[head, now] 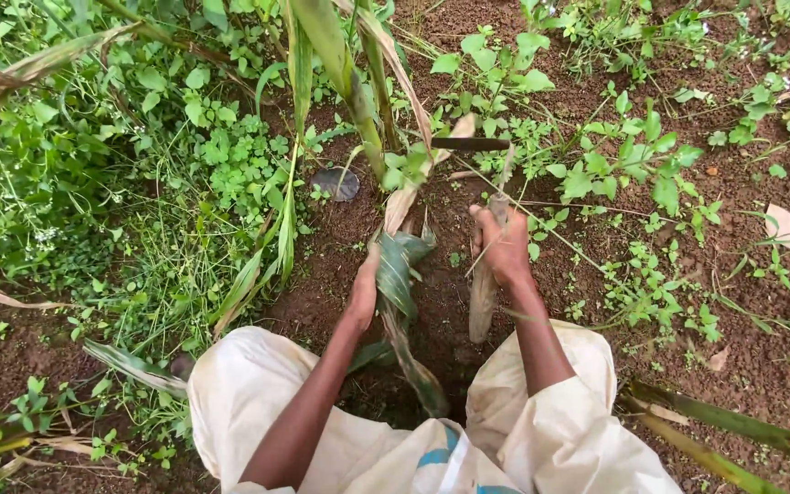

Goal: The person uses a hoe to loosen the soil and remove weeds around the base of corn plants. They then pull out the weeds by hand and gather the removed plant material.

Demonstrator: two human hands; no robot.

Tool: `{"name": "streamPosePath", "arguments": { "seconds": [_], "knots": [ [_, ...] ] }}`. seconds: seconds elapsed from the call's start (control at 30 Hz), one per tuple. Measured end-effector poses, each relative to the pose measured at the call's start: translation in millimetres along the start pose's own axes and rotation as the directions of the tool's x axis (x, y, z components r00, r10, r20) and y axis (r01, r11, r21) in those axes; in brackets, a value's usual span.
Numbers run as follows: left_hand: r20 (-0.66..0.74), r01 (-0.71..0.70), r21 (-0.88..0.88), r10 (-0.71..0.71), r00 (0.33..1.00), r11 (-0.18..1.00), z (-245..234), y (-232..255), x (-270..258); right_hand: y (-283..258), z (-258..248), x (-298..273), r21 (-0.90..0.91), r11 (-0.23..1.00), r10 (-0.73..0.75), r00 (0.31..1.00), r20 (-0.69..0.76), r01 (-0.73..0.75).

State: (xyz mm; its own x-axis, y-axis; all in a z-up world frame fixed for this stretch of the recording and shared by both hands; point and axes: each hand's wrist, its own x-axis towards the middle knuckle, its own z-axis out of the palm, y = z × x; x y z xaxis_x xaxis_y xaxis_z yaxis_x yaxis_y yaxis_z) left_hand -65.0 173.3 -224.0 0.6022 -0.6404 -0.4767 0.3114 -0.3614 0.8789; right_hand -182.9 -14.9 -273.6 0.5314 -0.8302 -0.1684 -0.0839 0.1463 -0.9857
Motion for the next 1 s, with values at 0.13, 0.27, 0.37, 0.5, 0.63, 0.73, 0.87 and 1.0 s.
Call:
{"name": "streamPosePath", "arguments": {
  "seconds": [0.13,0.27,0.37,0.5,0.63,0.73,0.87,1.0],
  "knots": [
    [0.121,0.047,0.343,-0.094,0.988,0.938,5.7,-6.9,23.9,-24.9,11.9,-19.0,-0.059,0.998,0.01,1.0,0.011,-0.009],
    [0.325,-0.065,0.475,-0.107,0.94,0.877,16.5,39.6,-7.0,-30.7,19.0,-26.0,-0.035,0.993,-0.111,0.987,0.115,0.116],
    [0.488,-0.188,0.482,-0.084,0.869,0.856,4.5,-10.9,54.6,-33.7,21.5,-32.9,0.015,0.985,-0.17,0.976,0.138,0.17],
    [0.596,-0.313,0.44,-0.012,0.803,0.842,20.0,-14.7,62.0,-18.9,20.3,-49.2,0.05,0.986,-0.163,0.975,0.153,0.157],
    [0.687,-0.356,0.48,-0.091,0.721,0.802,33.6,-72.4,97.4,-55.1,24.0,-71.0,-0.119,0.989,-0.072,0.987,0.145,0.089],
    [0.71,-0.349,0.553,-0.21,0.672,0.757,24.9,-17.2,49.4,-84.0,28.9,-82.7,-0.149,0.989,0.026,0.974,0.224,0.008],
    [0.66,-0.287,0.541,-0.187,0.728,0.791,-7.6,-9.8,39.7,-63.8,34.5,-81.9,-0.28,0.957,0.17,0.933,0.318,-0.079],
    [0.605,-0.283,0.463,-0.066,0.793,0.84,-22.6,44.5,-1.0,-62.4,45.4,-83.6,-0.389,0.921,0.138,0.933,0.332,0.002]
  ]
}}
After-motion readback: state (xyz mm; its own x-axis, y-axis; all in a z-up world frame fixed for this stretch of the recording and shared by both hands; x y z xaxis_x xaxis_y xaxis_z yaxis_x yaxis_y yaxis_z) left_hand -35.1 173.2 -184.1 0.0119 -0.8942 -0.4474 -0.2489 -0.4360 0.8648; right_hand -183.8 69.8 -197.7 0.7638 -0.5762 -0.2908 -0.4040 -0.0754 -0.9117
